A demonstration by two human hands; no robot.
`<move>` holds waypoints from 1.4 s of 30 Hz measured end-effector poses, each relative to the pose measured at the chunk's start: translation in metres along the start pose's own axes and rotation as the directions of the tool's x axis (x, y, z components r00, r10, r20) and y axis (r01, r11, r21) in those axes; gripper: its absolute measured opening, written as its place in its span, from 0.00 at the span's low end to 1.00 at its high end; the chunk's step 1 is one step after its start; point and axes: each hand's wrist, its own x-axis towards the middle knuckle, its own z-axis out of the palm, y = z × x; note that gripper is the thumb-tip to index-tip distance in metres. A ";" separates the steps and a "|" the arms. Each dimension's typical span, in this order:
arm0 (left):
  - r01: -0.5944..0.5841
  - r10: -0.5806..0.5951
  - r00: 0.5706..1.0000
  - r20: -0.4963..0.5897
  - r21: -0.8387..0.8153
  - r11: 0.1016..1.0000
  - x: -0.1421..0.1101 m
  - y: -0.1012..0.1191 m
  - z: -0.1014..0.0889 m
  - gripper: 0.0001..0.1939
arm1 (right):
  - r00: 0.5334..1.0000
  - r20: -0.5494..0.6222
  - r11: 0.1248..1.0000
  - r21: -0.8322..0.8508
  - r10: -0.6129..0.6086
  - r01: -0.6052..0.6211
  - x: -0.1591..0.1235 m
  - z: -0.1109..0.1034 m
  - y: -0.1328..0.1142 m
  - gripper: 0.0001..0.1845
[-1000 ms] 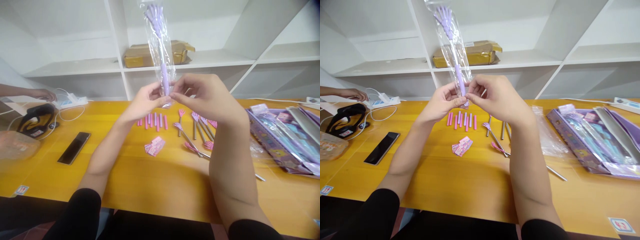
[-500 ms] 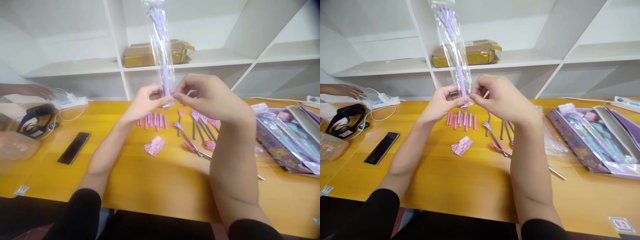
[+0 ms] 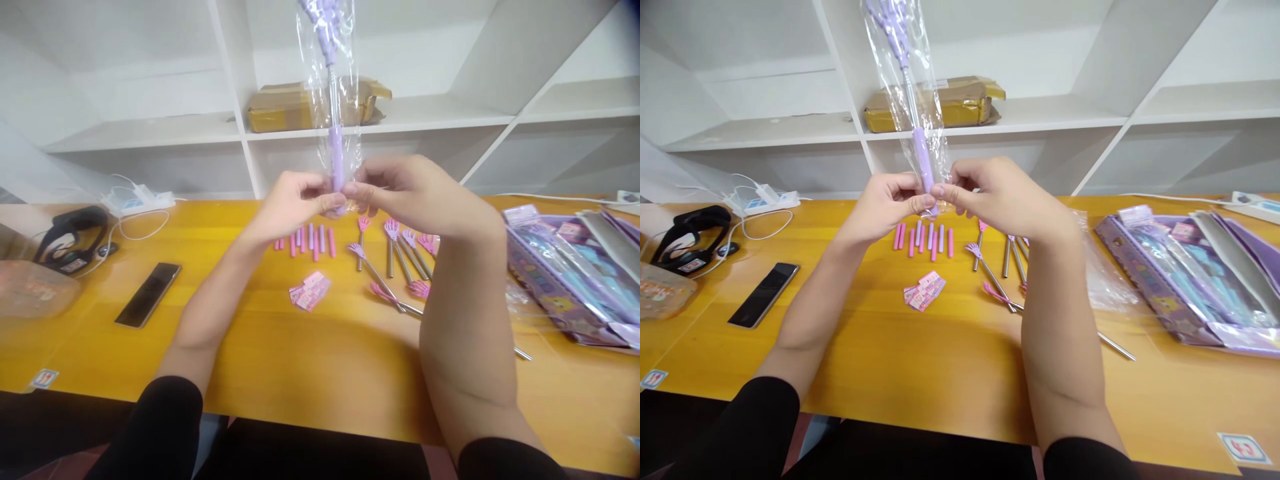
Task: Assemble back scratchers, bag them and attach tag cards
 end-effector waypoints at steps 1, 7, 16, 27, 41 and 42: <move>0.004 -0.004 1.000 0.002 0.019 1.000 -0.001 0.001 0.000 0.19 | 0.999 0.042 1.000 0.015 0.008 -0.009 0.001 0.000 0.000 0.31; -0.101 0.096 0.995 0.036 0.220 0.970 -0.004 0.004 -0.003 0.22 | 0.986 0.164 0.981 0.194 -0.040 0.008 0.004 -0.001 0.001 0.30; -0.331 0.321 0.942 0.097 0.123 0.935 0.001 -0.010 -0.004 0.24 | 0.962 0.191 0.871 0.485 -0.195 0.080 0.011 0.010 0.016 0.25; -0.083 0.091 0.988 0.122 -0.068 0.994 -0.002 -0.011 0.003 0.33 | 0.965 0.116 0.895 0.412 -0.236 0.170 0.012 0.011 0.003 0.25; -0.074 0.076 0.997 -0.004 0.170 0.983 -0.029 0.010 -0.002 0.34 | 0.943 -0.011 0.781 0.557 -0.334 0.283 0.004 0.027 -0.012 0.23; -0.085 0.086 0.996 0.004 0.175 0.981 -0.030 0.012 -0.001 0.35 | 0.937 -0.014 0.768 0.568 -0.350 0.296 0.003 0.028 -0.012 0.22</move>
